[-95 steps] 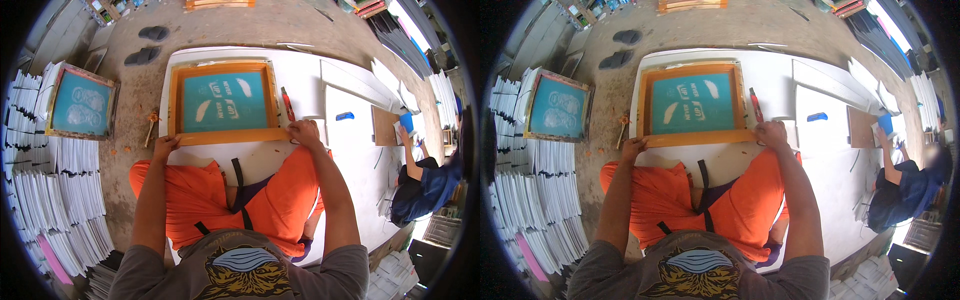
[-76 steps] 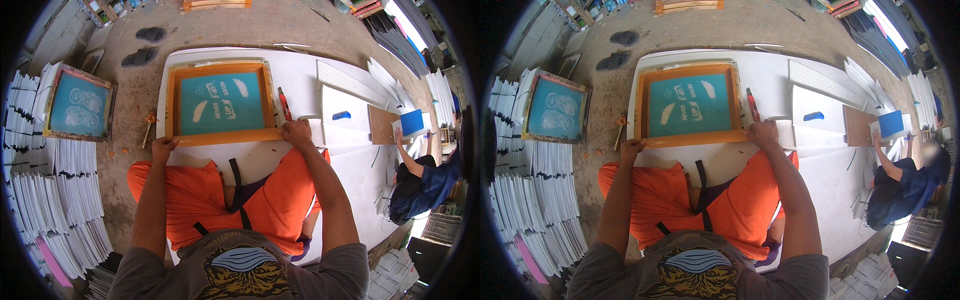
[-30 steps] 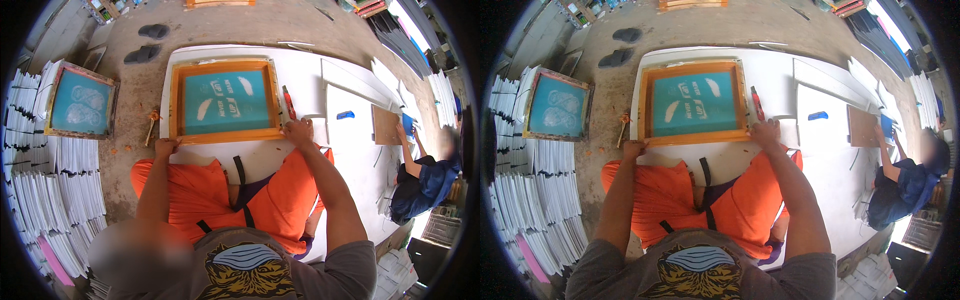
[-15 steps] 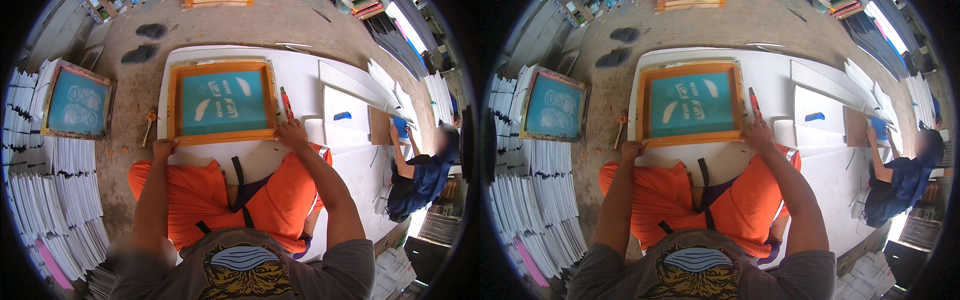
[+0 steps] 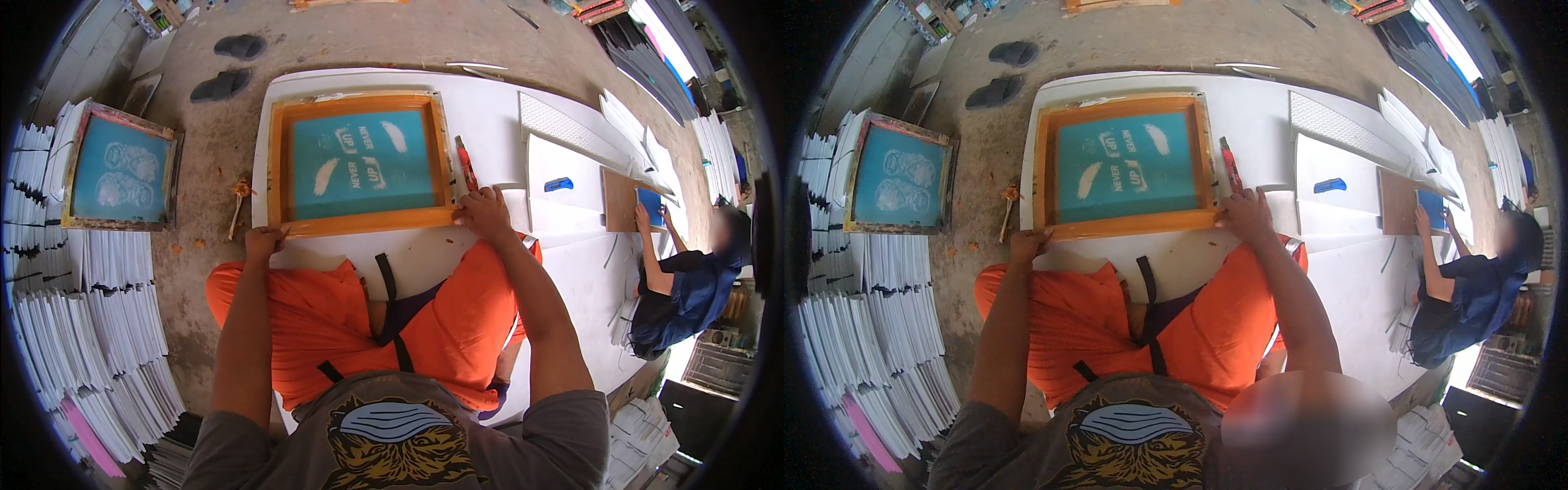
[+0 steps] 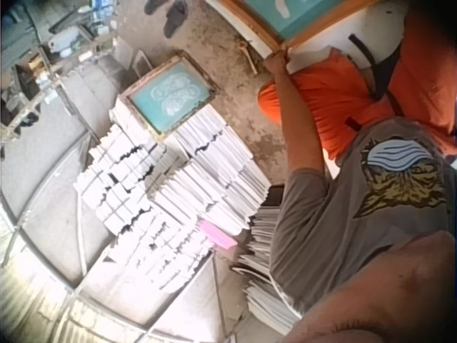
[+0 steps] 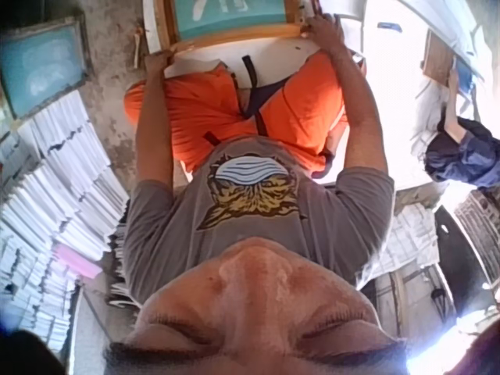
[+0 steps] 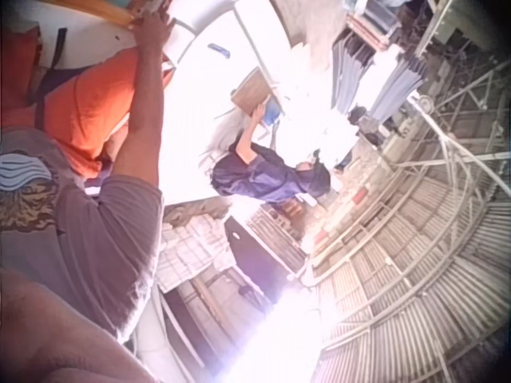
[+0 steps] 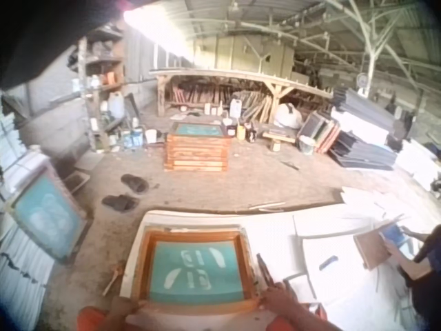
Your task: The person sits on the floor and applies masking tape to the edges of a wooden screen printing frame. They use a utility knife to cut the tape and smooth it down along the frame's perimeter, preparing the screen for printing.
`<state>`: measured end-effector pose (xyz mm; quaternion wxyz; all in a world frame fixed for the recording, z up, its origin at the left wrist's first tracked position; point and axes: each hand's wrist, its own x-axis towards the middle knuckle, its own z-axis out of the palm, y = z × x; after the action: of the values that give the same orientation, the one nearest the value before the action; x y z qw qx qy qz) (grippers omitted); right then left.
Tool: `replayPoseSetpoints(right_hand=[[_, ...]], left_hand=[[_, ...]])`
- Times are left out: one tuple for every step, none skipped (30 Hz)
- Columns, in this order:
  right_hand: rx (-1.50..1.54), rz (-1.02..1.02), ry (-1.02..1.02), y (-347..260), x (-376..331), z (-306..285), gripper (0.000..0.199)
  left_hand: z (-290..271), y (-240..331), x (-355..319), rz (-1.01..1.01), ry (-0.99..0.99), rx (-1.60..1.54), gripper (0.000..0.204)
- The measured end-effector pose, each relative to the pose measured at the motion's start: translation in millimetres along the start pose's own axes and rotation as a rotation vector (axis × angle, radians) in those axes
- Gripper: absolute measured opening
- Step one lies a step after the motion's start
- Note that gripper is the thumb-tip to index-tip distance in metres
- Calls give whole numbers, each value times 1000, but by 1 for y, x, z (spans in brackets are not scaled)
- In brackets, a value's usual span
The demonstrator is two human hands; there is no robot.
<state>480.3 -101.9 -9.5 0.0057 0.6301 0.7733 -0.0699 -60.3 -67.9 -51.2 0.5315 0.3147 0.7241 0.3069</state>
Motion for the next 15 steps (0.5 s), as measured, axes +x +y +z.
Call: replayPoseSetpoints(right_hand=[[2,13,9,1,0,3,29],[6,25,20,0,0,5,27],[-12,41,36,-1,1,9,26],[-31,58,52,-3,4,13,25],[-50,75,69,-5,6,15,24],[-79,91,61,-6,8,15,25],[-107,108,53,-6,9,16,27],[-134,124,44,-11,11,14,29],[-151,167,-16,-15,14,11,36],[-168,210,-75,-19,17,8,44],[-188,252,-133,-22,19,2,53],[-158,293,-155,-23,20,-1,59],[-129,335,-176,-24,21,-3,66],[-99,373,-196,-26,23,-7,72],[-93,387,-203,-27,22,-12,78]], left_hand=[[2,2,-3,2,9,7,26],[3,5,-6,4,21,15,27],[1,1,-2,1,13,16,24],[-3,-5,5,-2,5,17,21],[-4,-5,6,-6,-4,19,18],[-3,-5,6,-11,3,6,21],[-2,-6,6,-15,9,-8,24],[-1,-5,5,-22,16,-18,27],[-1,-4,4,-20,17,-13,27],[-1,-4,4,-19,19,-6,27],[-1,-3,3,-17,19,-3,28],[-1,-2,3,-15,23,-4,28],[-1,-2,2,-14,27,-5,28],[-1,0,0,-13,33,-8,28],[0,1,-2,-10,40,-26,28]])
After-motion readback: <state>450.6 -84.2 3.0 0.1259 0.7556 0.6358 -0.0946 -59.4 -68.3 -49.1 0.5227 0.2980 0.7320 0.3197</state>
